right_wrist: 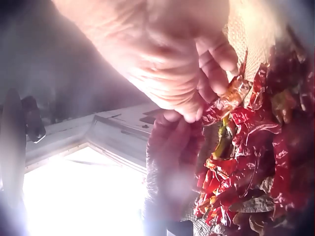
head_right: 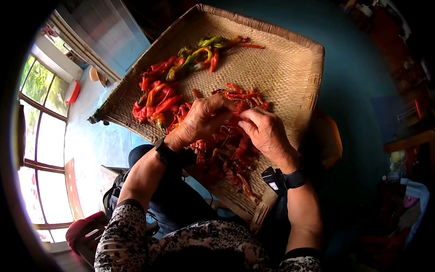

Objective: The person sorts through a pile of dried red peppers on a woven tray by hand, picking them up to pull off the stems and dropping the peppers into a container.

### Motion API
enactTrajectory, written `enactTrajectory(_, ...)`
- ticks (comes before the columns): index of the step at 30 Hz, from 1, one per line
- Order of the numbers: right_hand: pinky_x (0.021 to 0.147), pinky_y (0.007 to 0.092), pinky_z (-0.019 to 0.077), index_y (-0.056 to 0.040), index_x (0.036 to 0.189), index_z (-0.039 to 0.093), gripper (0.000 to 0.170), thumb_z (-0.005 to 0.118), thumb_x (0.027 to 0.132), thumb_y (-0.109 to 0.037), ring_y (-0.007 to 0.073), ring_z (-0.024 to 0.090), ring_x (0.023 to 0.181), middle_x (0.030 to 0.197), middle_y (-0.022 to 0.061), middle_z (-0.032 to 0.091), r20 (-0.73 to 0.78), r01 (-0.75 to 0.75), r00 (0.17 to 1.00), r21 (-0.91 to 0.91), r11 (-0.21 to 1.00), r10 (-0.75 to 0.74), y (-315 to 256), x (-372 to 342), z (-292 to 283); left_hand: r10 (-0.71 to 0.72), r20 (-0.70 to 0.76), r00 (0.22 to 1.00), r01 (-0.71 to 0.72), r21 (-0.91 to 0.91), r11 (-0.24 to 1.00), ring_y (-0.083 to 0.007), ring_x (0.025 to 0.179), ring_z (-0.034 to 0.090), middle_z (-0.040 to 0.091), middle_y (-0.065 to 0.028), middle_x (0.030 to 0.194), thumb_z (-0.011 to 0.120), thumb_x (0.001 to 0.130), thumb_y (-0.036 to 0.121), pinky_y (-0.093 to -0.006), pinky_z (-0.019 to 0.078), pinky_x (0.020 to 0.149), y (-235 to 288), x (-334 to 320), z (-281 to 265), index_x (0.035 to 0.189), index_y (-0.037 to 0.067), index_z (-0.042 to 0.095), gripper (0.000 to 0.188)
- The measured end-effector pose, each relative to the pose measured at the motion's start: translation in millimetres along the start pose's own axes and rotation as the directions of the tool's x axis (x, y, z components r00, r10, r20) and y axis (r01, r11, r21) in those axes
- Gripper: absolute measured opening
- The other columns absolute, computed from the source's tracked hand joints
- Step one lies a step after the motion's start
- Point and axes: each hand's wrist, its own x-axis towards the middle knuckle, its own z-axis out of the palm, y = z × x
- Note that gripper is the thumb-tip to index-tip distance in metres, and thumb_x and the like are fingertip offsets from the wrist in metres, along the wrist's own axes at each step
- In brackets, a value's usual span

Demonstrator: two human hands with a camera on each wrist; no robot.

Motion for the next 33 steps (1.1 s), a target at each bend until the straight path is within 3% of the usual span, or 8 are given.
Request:
enactTrajectory(4,0.064,0.0372,0.0495,-0.0030,0.090,0.061,0.013,0.069,0.082,-0.009,0.0331,0.063,0.074,0.081,0.0145,0.063,0.022,-0.025,0.999,-0.046,0.999,0.026,4.4,-5.8,-2.4,0.048,-0.007,0.999,-0.048,-0.019,0.999,-0.0175,0.082,0.066,0.065,-0.0075,0.089,0.065,0.086,0.004,-0.0305,0.0521,0.071,-6.0,-0.3,4.0,0.104,0.004,0.060,0.018)
enactTrajectory(8,0.061,0.0371,0.0491,-0.0034,0.088,0.060,0.007,0.065,0.084,-0.007,0.0309,0.063,0.071,0.080,0.0133,0.064,-0.364,-0.010,0.926,-0.286,0.958,-0.099,17.7,-13.5,-26.7,-0.146,0.019,0.989,0.145,0.013,0.989,-0.0218,0.087,0.065,0.063,-0.0094,0.096,0.065,0.086,0.007,-0.0336,0.0524,0.074,-5.6,-2.5,-0.2,0.107,0.005,0.060,0.023)
enactTrajectory(10,0.061,0.0362,0.0484,-0.0021,0.089,0.060,0.005,0.062,0.087,-0.007,0.0288,0.062,0.069,0.079,0.0135,0.064,-0.539,-0.172,0.841,-0.333,0.927,-0.038,29.5,-25.4,-54.7,0.042,0.063,0.997,-0.068,0.507,0.859,-0.0265,0.092,0.058,0.057,-0.0101,0.098,0.066,0.083,0.016,-0.0398,0.0511,0.075,-34.3,-7.9,2.5,0.112,0.008,0.058,0.032)
enactTrajectory(13,0.062,0.0350,0.0481,-0.0021,0.093,0.062,0.009,0.063,0.088,-0.010,0.0274,0.060,0.068,0.079,0.0137,0.063,-0.602,-0.366,0.793,-0.346,0.864,0.095,46.9,-44.0,-85.2,-0.042,0.145,0.989,-0.067,0.673,0.737,-0.0277,0.096,0.055,0.057,-0.0090,0.099,0.068,0.079,0.022,-0.0378,0.0500,0.078,-48.6,-16.6,8.5,0.112,0.010,0.059,0.036)
enactTrajectory(18,0.068,0.0388,0.0485,-0.0026,0.100,0.061,0.014,0.062,0.087,-0.007,0.0329,0.060,0.079,0.089,0.0160,0.061,-0.478,-0.497,0.852,-0.613,0.614,0.213,75.4,-78.0,-101.6,-0.036,0.149,0.988,-0.082,0.711,0.698,-0.0273,0.093,0.055,0.058,-0.0088,0.094,0.069,0.074,0.018,-0.0368,0.0491,0.079,-56.2,-17.7,14.1,0.104,0.010,0.060,0.033)
enactTrajectory(24,0.067,0.0331,0.0501,-0.0031,0.108,0.060,0.026,0.065,0.083,-0.005,0.0219,0.061,0.073,0.092,0.0119,0.061,-0.348,-0.138,0.934,-0.151,0.979,0.078,24.8,-32.3,-38.4,0.052,0.133,0.990,-0.126,0.648,0.751,-0.0293,0.091,0.057,0.059,-0.0099,0.084,0.061,0.074,0.010,-0.0371,0.0491,0.076,-33.3,-5.7,9.8,0.091,0.005,0.053,0.019)
enactTrajectory(28,0.069,0.0389,0.0513,-0.0026,0.118,0.057,0.036,0.067,0.084,-0.012,0.0327,0.064,0.079,0.097,0.0179,0.062,-0.027,0.088,0.995,-0.151,0.985,-0.093,4.8,-9.3,-10.0,0.099,0.167,0.981,-0.175,0.543,0.821,-0.0326,0.083,0.060,0.059,-0.0145,0.081,0.062,0.077,0.009,-0.0406,0.0492,0.074,-22.5,-0.1,16.4,0.097,0.003,0.050,0.025)
enactTrajectory(33,0.066,0.0434,0.0502,-0.0023,0.093,0.059,0.011,0.063,0.085,-0.008,0.0385,0.062,0.080,0.086,0.0189,0.063,0.039,-0.060,0.997,-0.241,0.969,0.071,2.2,-2.7,-4.5,0.063,0.077,0.995,-0.086,0.342,0.936,-0.0337,0.080,0.059,0.058,-0.0144,0.080,0.064,0.083,0.013,-0.0428,0.0491,0.066,-5.5,0.0,12.7,0.098,0.005,0.050,0.022)
